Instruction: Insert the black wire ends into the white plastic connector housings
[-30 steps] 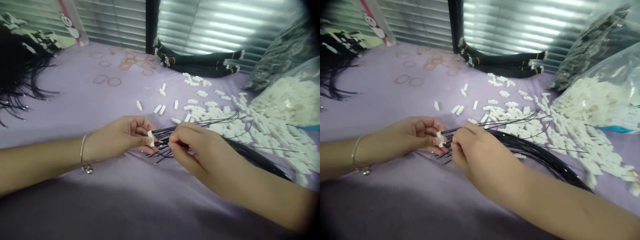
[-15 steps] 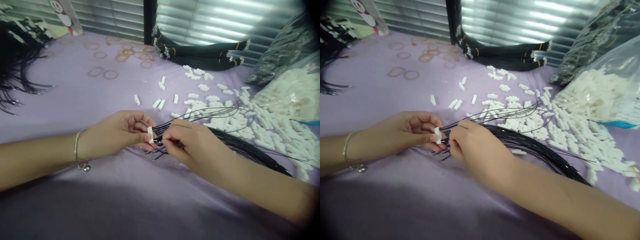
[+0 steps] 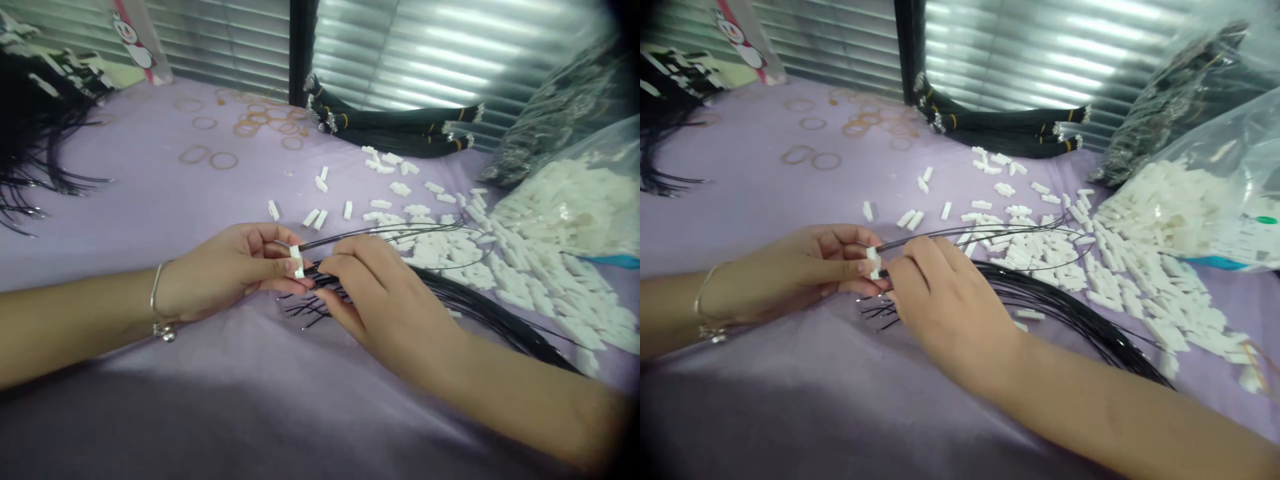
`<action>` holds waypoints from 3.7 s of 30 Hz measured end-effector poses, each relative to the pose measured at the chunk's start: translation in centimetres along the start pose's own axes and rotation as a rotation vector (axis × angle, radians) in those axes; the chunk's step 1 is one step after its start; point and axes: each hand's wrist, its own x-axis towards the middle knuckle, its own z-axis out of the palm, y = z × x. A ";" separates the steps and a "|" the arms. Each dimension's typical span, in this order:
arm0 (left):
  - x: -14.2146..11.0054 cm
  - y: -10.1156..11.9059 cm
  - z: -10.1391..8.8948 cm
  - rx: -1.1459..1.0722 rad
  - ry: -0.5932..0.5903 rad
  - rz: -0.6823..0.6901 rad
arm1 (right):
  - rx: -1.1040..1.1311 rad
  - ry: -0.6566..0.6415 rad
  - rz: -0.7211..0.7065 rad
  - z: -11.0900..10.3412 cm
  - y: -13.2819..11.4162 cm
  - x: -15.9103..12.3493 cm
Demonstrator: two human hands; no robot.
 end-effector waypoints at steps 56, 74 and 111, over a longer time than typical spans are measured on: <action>-0.8 -0.5 1.0 0.372 0.045 0.132 | 0.489 -0.029 0.450 -0.3 0.9 1.0; -1.0 -0.4 0.9 0.349 0.023 0.105 | 0.469 -0.071 0.422 -0.1 0.9 0.7; -0.5 0.1 0.4 0.467 -0.014 0.118 | 0.597 -0.056 0.518 0.5 1.4 0.4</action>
